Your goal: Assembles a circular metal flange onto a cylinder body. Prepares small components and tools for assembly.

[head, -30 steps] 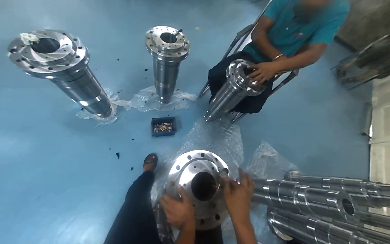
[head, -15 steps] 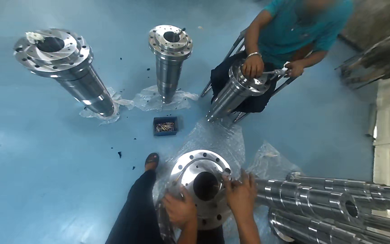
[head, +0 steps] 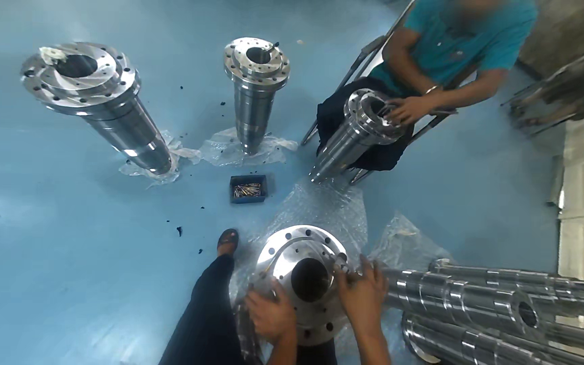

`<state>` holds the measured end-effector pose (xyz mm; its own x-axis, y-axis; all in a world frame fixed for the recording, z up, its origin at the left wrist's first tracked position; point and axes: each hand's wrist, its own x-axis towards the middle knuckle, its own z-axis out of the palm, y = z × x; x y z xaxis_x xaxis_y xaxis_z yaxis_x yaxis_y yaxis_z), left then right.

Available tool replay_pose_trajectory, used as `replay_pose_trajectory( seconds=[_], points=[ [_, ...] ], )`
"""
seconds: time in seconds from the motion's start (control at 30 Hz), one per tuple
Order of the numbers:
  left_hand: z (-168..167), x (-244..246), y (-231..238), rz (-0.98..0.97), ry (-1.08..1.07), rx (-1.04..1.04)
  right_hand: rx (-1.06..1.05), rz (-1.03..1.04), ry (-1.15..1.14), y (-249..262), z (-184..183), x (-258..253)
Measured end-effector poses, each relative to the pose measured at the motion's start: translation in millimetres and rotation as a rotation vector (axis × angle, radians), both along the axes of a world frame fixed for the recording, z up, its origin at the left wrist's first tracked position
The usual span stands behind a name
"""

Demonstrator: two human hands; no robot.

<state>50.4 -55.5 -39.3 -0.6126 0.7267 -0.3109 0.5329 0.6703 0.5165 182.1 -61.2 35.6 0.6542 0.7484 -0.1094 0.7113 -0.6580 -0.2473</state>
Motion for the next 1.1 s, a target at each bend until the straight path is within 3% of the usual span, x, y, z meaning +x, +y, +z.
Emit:
replay_pose_trajectory(
  seconds=[0.13, 0.33, 0.57, 0.67, 0.87, 1.1],
  points=[
    [-2, 0, -1, 0.0, 0.012, 0.011, -0.028, -0.038, 0.094, 10, -1, 3],
    [-1, 0, -1, 0.006, 0.008, 0.008, 0.094, 0.243, 0.203, 6, -11, 5],
    [2, 1, -1, 0.001, -0.004, -0.019, -0.064, -0.061, 0.094, 8, 8, 4],
    [2, 0, -1, 0.001, -0.009, -0.008, -0.083, -0.041, 0.119, 18, 3, 1],
    [1, -1, -1, -0.009, -0.012, -0.015, 0.107, 0.208, 0.185, 6, -9, -4],
    [2, 0, -1, -0.006, -0.009, -0.007, -0.034, -0.053, 0.057, 0, 4, 1]
  ],
)
